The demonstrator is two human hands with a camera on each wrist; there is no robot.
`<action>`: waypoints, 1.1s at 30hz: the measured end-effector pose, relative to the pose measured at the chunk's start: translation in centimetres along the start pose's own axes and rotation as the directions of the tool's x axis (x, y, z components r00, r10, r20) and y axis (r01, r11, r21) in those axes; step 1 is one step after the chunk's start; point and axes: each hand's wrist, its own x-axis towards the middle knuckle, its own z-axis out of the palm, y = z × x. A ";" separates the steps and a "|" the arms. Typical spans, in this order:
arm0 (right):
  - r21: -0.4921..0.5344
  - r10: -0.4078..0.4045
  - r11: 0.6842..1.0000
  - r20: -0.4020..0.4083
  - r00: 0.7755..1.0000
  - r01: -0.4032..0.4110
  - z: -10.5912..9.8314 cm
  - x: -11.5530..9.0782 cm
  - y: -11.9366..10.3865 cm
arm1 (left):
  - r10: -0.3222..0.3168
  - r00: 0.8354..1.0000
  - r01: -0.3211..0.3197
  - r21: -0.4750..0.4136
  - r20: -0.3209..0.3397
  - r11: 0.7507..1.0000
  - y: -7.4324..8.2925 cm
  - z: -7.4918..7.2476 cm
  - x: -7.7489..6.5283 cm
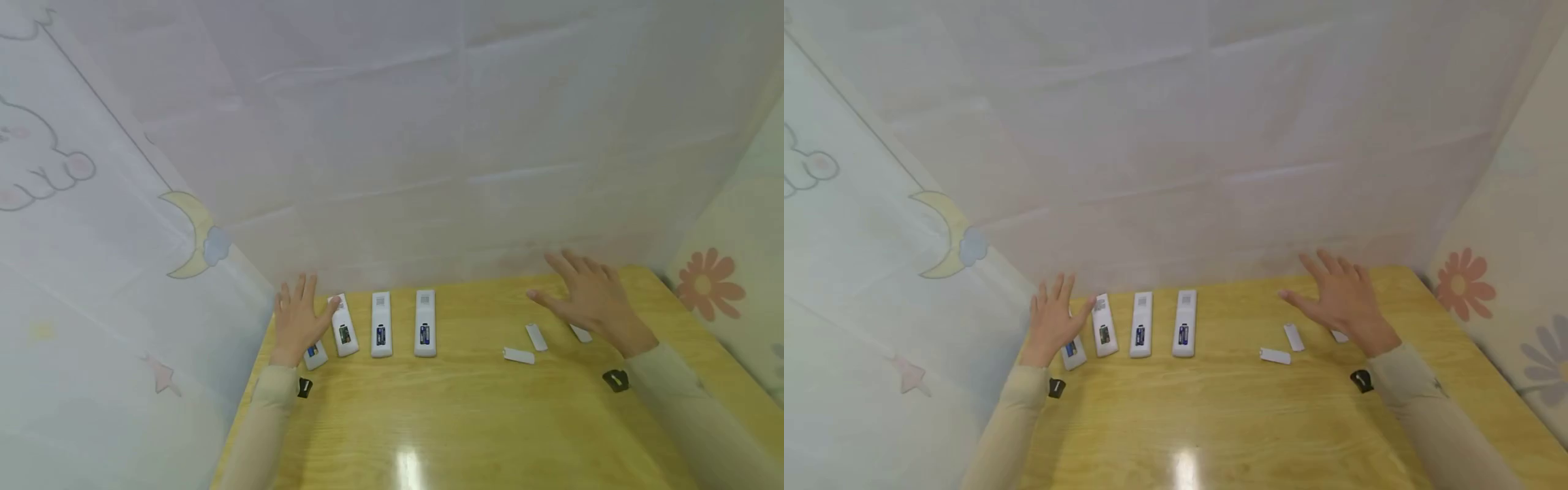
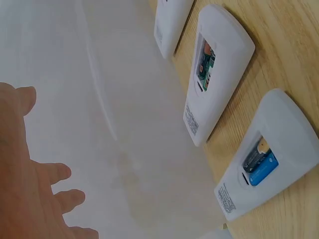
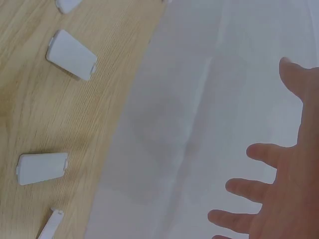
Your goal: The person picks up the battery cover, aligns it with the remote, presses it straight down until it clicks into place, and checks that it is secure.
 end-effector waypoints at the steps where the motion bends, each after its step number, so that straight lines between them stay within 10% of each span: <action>1: 0.002 -0.001 1.000 -0.003 1.000 0.001 0.0 -0.1 0.0 | 0.001 1.000 -0.001 -0.001 -0.003 1.000 -0.1 0.0 -0.1; 33: 0.110 -0.048 0.993 -0.036 0.998 0.051 2.6 -2.8 -2.4 | -0.106 0.994 0.110 -0.119 0.039 0.987 -3.5 2.0 -1.2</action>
